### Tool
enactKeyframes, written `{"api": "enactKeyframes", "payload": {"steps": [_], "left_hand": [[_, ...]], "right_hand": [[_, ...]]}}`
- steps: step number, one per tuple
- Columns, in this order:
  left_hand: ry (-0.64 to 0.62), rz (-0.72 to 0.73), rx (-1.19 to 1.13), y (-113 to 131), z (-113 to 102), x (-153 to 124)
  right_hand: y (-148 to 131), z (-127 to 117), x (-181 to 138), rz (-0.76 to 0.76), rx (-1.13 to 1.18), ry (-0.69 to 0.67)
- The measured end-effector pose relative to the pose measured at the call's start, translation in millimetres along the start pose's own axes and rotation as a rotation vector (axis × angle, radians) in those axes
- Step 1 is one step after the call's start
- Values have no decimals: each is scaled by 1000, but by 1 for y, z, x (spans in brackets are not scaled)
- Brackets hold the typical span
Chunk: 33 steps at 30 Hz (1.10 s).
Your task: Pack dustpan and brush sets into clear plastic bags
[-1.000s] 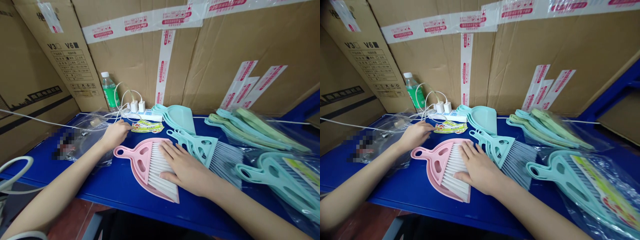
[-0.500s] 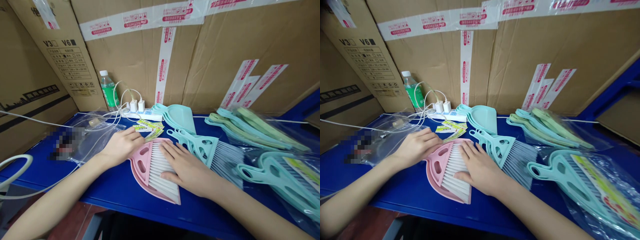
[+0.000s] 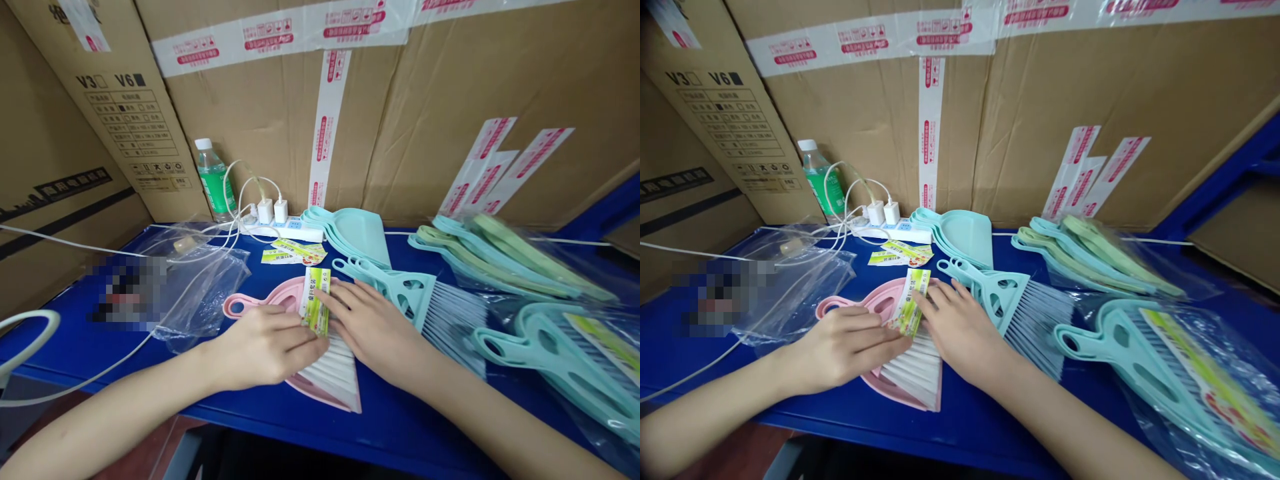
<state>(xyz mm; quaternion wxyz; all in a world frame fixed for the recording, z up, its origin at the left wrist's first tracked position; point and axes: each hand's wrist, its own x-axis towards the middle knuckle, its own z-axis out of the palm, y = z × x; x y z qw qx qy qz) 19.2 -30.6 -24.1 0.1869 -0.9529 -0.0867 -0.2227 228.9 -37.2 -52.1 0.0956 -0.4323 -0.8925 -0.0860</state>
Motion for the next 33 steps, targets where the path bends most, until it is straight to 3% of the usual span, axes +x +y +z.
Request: {"api": "enactKeyframes", "payload": {"steps": [14, 33], "left_hand": [[67, 47, -115, 11, 4, 3], [19, 65, 13, -3, 3, -2]], "right_hand": [[-1, -1, -3, -4, -81, 160], [1, 1, -4, 22, -143, 97]]}}
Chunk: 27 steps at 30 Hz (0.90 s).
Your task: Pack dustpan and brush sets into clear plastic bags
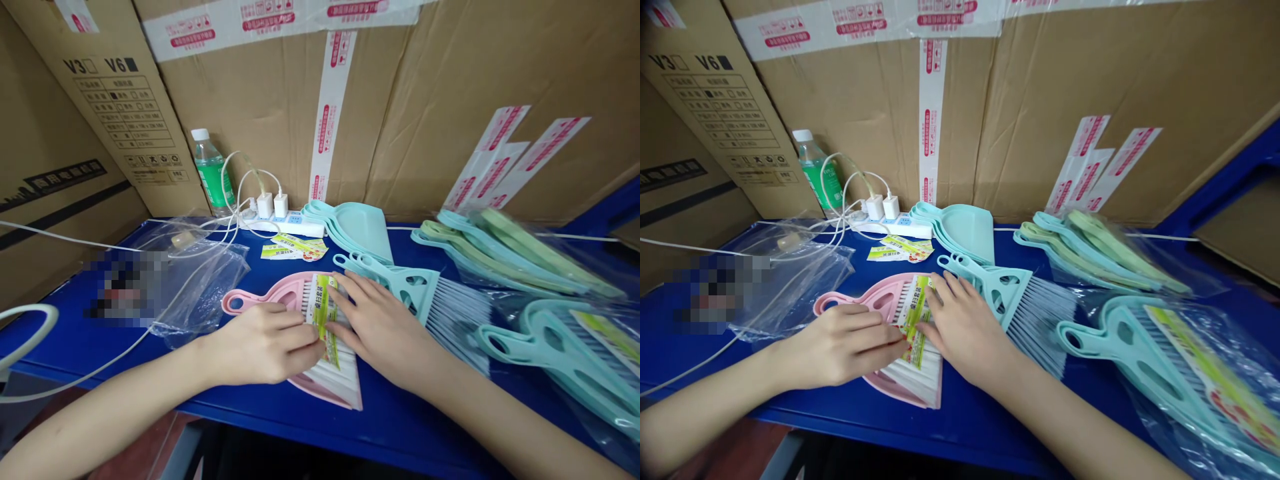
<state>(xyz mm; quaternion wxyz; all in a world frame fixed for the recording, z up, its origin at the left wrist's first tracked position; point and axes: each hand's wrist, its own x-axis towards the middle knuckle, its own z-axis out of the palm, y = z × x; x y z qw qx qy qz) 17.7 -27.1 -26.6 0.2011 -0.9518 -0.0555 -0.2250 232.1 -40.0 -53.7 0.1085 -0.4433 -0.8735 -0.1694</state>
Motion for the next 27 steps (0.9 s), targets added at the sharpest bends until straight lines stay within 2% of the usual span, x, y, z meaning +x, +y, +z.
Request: {"api": "enactKeyframes", "payload": {"steps": [9, 27], "left_hand": [[-31, 28, -26, 8, 1, 2], [29, 94, -22, 9, -4, 5]], "right_hand": [[1, 3, -1, -25, 66, -35], [0, -1, -2, -23, 139, -84]]}}
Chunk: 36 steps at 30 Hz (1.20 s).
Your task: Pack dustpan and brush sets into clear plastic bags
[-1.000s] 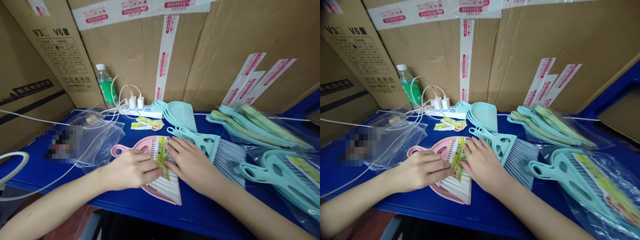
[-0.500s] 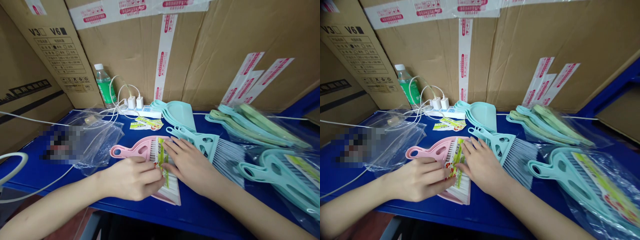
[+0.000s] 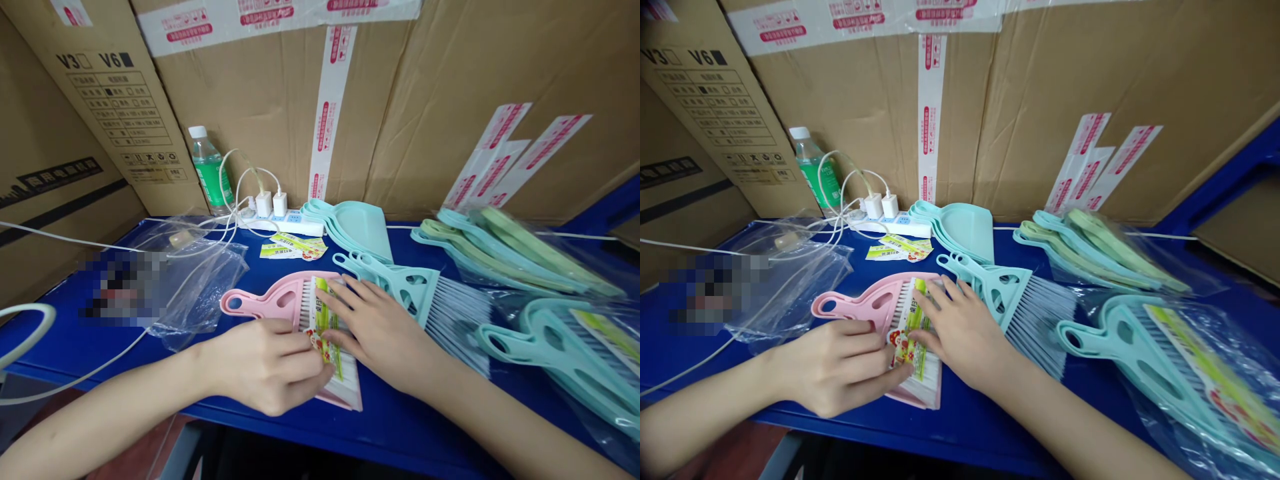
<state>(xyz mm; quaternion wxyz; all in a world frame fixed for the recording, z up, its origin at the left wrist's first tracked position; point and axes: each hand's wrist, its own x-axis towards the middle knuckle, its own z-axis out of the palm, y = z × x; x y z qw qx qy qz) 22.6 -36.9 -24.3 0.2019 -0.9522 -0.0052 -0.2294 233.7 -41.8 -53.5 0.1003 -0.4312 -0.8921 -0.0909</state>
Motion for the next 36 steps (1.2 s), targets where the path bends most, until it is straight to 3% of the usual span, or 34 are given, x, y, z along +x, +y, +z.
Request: {"api": "enactKeyframes", "payload": {"steps": [36], "left_hand": [[-22, 19, 36, 4, -2, -1]], "right_hand": [[2, -6, 0, -14, 43, -56]]}}
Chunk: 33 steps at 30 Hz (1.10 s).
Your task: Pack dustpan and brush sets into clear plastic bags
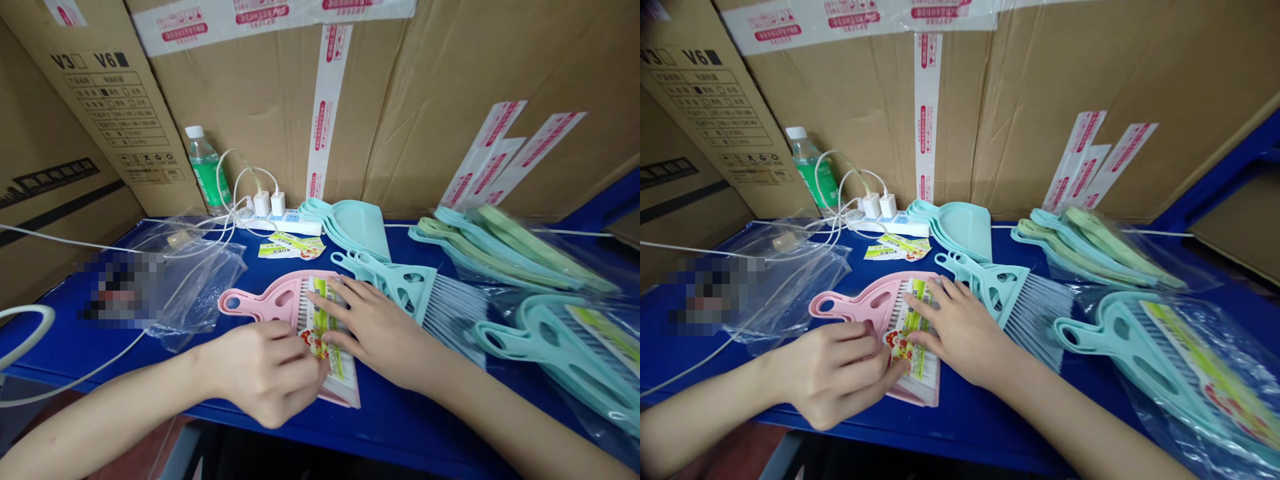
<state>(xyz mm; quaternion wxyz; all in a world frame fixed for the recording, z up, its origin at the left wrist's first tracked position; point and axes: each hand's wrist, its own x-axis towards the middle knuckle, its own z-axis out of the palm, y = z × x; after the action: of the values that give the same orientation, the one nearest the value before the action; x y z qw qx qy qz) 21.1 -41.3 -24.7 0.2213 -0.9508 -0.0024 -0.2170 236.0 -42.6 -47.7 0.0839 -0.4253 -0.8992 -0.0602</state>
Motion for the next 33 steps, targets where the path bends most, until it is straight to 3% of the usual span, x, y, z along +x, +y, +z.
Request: {"api": "enactKeyframes", "payload": {"steps": [23, 33], "left_hand": [[70, 33, -8, 5, 3, 2], [34, 16, -44, 5, 3, 0]], "right_hand": [[-2, 0, 0, 48, -14, -68], [-1, 1, 1, 73, 26, -107]]}}
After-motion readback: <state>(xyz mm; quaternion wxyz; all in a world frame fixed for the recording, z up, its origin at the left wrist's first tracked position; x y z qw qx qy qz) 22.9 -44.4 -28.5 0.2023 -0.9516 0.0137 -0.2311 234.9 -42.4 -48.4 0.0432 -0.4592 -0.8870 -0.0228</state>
